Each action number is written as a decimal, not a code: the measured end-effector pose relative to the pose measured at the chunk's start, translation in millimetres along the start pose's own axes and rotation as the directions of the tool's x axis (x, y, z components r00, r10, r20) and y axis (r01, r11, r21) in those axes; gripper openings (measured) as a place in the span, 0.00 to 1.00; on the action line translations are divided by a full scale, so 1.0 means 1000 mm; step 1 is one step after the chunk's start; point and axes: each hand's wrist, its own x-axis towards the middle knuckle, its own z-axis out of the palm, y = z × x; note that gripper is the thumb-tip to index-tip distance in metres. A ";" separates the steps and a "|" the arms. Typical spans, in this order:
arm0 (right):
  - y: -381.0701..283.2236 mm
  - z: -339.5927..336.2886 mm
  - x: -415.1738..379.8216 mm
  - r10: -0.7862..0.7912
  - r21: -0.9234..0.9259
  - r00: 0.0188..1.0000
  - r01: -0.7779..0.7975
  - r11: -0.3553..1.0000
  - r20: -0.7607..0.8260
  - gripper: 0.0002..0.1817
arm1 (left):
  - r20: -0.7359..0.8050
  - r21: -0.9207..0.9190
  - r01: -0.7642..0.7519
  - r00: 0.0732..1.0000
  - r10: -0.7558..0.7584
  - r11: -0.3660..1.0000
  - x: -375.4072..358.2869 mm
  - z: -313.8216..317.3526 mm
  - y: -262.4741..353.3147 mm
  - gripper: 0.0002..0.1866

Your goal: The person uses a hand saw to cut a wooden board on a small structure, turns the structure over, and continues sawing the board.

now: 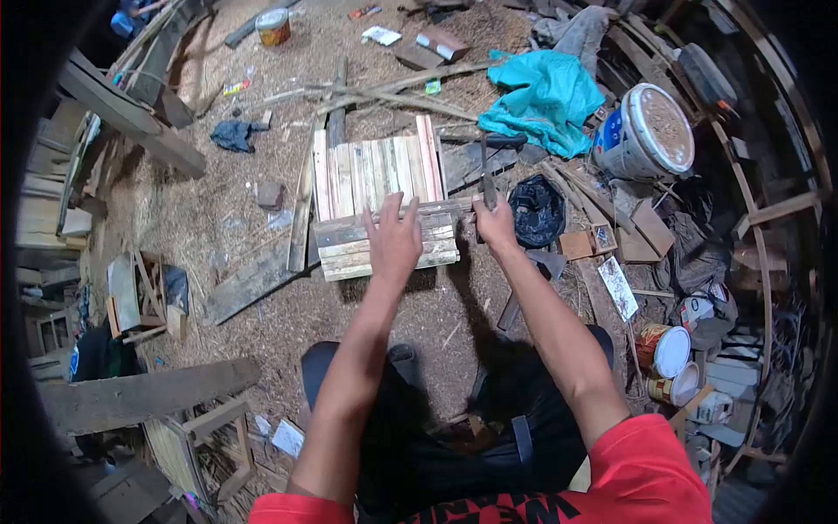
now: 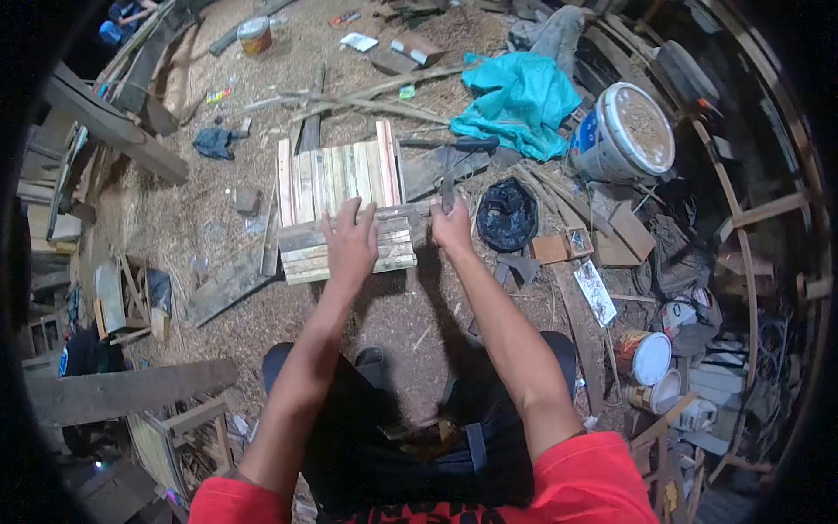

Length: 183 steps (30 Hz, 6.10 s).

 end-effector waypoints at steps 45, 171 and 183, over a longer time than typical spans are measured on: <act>-0.061 -0.029 -0.225 -0.020 0.052 1.000 0.021 0.998 -0.018 0.23 | 0.392 0.149 -0.128 0.918 0.060 0.980 0.011 -0.036 0.014 0.71; 0.091 -0.088 -0.204 0.092 0.033 0.927 -0.085 0.996 -0.363 0.16 | 0.430 -0.594 0.677 0.724 -0.539 0.435 -0.138 -0.004 0.031 0.36; 0.021 -0.141 -0.287 0.049 0.108 0.924 -0.009 0.994 -0.380 0.12 | 0.214 -0.147 0.011 0.977 0.021 0.989 -0.142 0.025 0.142 0.39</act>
